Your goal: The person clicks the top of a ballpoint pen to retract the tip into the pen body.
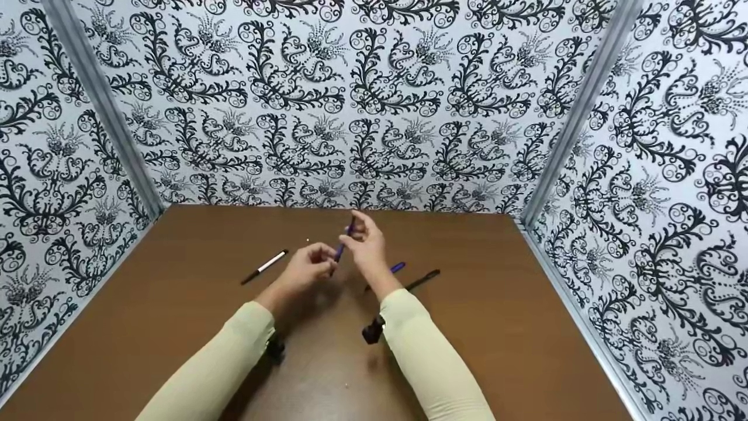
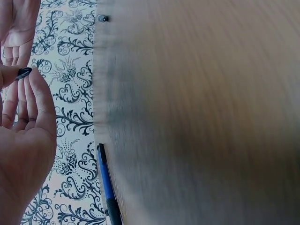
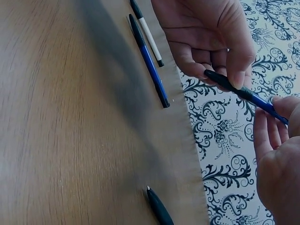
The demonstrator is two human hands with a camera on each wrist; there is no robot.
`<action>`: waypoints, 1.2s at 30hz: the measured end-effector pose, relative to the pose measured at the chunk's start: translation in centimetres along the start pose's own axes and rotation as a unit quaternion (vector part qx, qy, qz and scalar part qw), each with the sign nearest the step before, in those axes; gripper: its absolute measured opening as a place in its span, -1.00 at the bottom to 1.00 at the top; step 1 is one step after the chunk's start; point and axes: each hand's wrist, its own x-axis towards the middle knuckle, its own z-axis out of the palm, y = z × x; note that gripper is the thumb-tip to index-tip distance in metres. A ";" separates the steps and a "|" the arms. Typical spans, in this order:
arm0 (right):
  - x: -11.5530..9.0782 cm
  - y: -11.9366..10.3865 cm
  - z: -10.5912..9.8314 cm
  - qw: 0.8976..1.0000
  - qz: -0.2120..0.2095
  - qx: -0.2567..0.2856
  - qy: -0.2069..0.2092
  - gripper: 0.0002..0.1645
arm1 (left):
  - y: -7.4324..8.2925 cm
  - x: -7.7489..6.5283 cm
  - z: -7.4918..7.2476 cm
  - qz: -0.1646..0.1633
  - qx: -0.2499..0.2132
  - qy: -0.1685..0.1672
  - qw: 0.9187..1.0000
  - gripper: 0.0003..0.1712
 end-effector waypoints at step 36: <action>-1.2 1.4 -3.5 0.999 0.014 -0.029 -0.020 -0.25 | -0.5 -1.0 -3.3 -0.026 0.194 -0.024 0.980 -0.84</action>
